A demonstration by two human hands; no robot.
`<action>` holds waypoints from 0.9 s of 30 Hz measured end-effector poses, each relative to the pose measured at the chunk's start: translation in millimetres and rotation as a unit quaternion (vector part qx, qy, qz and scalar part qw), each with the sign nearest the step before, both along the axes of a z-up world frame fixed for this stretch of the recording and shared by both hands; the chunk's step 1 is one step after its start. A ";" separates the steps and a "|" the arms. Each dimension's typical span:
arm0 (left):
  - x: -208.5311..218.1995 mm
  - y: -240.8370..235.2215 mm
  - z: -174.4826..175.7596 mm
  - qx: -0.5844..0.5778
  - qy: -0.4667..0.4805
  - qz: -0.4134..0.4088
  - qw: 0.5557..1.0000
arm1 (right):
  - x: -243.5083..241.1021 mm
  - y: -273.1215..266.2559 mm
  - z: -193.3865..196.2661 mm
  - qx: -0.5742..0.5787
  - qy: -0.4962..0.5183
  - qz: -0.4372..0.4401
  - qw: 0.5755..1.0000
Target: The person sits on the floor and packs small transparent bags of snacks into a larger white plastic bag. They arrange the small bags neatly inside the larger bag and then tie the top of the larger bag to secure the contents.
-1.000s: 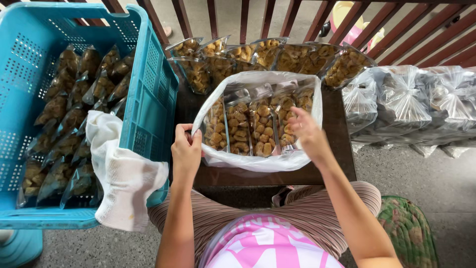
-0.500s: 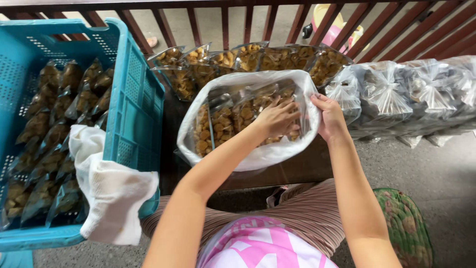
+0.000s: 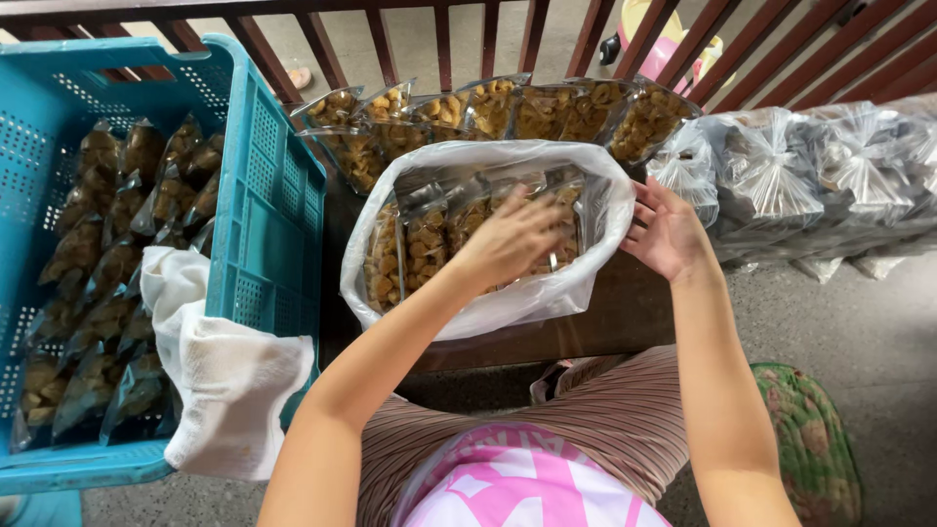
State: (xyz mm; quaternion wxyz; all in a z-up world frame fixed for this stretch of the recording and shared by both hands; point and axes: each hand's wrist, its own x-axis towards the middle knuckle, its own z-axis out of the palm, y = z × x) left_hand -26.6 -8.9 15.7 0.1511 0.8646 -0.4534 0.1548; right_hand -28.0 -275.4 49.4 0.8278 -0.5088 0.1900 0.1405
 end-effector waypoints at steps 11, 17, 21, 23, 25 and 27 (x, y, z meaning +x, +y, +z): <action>-30.9 213.7 -53.7 -0.431 0.389 0.403 0.707 | 49.2 0.2 -39.8 0.096 0.046 0.149 0.983; -11.0 268.1 -112.6 -0.769 0.575 0.157 0.232 | 25.3 -56.3 -59.9 0.173 0.074 0.079 0.979; -26.3 257.6 -106.6 -0.758 0.610 0.091 0.213 | 3.8 -78.0 -68.1 0.287 0.024 0.123 0.950; -39.0 249.6 -89.0 -0.745 0.619 0.083 0.232 | -0.1 -79.7 -64.6 0.294 -0.008 0.131 0.947; -53.3 242.0 -65.4 -0.734 0.630 0.071 0.245 | -4.3 -75.7 -56.4 0.316 -0.012 0.145 0.938; -68.3 234.6 -39.3 -0.716 0.588 0.165 0.340 | -16.0 -68.1 -45.7 0.187 0.001 0.101 0.977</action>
